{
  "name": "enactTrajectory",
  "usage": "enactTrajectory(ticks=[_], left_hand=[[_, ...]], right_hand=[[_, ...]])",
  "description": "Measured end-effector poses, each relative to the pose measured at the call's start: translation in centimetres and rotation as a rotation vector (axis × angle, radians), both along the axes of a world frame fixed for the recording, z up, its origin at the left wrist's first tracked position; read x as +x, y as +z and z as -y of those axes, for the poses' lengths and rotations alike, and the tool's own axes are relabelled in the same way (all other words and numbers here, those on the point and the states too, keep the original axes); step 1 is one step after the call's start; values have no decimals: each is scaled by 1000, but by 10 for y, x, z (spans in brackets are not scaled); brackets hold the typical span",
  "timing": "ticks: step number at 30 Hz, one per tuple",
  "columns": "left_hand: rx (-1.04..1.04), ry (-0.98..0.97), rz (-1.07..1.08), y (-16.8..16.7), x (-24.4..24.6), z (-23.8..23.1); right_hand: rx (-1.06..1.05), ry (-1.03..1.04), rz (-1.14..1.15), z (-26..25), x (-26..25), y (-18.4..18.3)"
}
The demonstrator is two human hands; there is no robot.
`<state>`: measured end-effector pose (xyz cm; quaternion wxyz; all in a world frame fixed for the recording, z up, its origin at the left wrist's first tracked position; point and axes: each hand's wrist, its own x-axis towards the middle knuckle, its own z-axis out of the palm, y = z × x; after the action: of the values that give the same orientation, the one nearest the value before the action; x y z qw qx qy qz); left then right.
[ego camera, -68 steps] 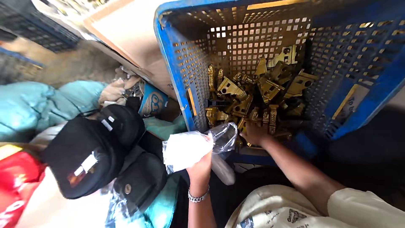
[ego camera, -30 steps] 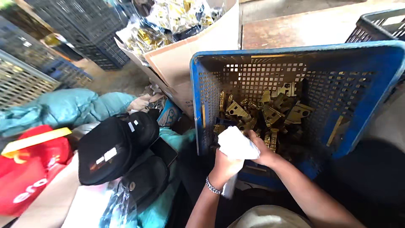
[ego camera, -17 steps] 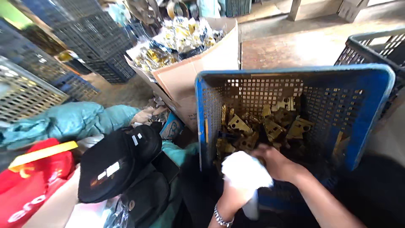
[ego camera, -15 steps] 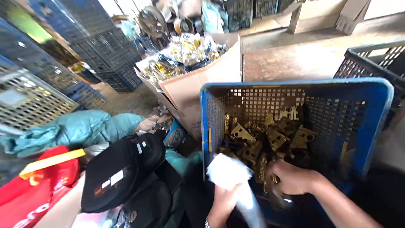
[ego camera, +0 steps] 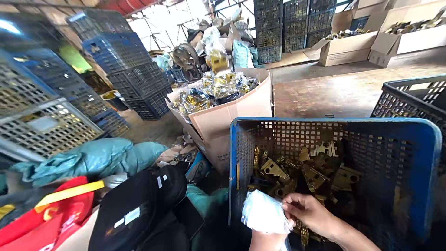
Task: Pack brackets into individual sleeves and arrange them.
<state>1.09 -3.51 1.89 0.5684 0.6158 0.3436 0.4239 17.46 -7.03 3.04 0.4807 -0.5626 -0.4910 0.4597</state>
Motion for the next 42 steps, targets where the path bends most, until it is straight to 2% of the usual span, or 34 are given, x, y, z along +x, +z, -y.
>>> enactTrajectory(ticks=[3,5,8,10,12,14,16,18,19,20,21,22,24,26,28,29,32,34,37,40,42], left_hand=[[-40,-84,137,-10,-1,-6],[16,-163,98,-18,-2,-12],[71,-324,-7,-26,-5,-10],[-4,-376,11,-17,-6,-6],[-104,-398,20,-11,-8,-5],[-173,-324,25,-12,-13,-6],[-61,-146,6,-28,-18,-14],[208,115,-91,-49,-26,-23],[292,256,-158,-53,-30,-26],[276,345,-201,-49,-33,-26],[232,337,-193,-44,-35,-27],[130,235,-148,-35,-38,-23],[-164,-117,-17,-22,-40,-6],[-343,-269,-23,-20,-34,10],[-368,-223,-32,-27,-36,10],[-319,-163,-70,-32,-39,8],[-19,50,-240,-43,-49,-2],[72,203,-269,-47,-50,-8],[36,290,-75,-49,-49,-18],[57,282,39,-47,-51,-20],[84,274,59,-47,-54,-20]], right_hand=[[-92,26,-135,8,5,-6],[-114,124,-141,12,12,-6],[-46,25,0,15,9,-10],[-30,-31,109,17,6,-12],[-20,-65,120,23,0,-18],[-85,23,-21,34,-3,-19],[-150,131,-169,41,-2,-21],[-178,70,-244,44,-6,-30],[-186,4,-308,44,-8,-35],[-185,-75,-366,43,-10,-39],[-172,-138,-393,42,-12,-42],[-151,-156,-389,41,-15,-44],[-82,-50,-305,44,-26,-45],[-50,128,-231,44,-31,-40],[-64,207,-160,42,-22,-39],[-83,174,-143,41,-14,-39],[-241,-88,-51,29,25,-51],[-392,-173,190,13,48,-69],[-569,-27,674,-18,56,-98],[-617,5,808,-39,50,-117],[-569,148,929,-45,48,-126]])
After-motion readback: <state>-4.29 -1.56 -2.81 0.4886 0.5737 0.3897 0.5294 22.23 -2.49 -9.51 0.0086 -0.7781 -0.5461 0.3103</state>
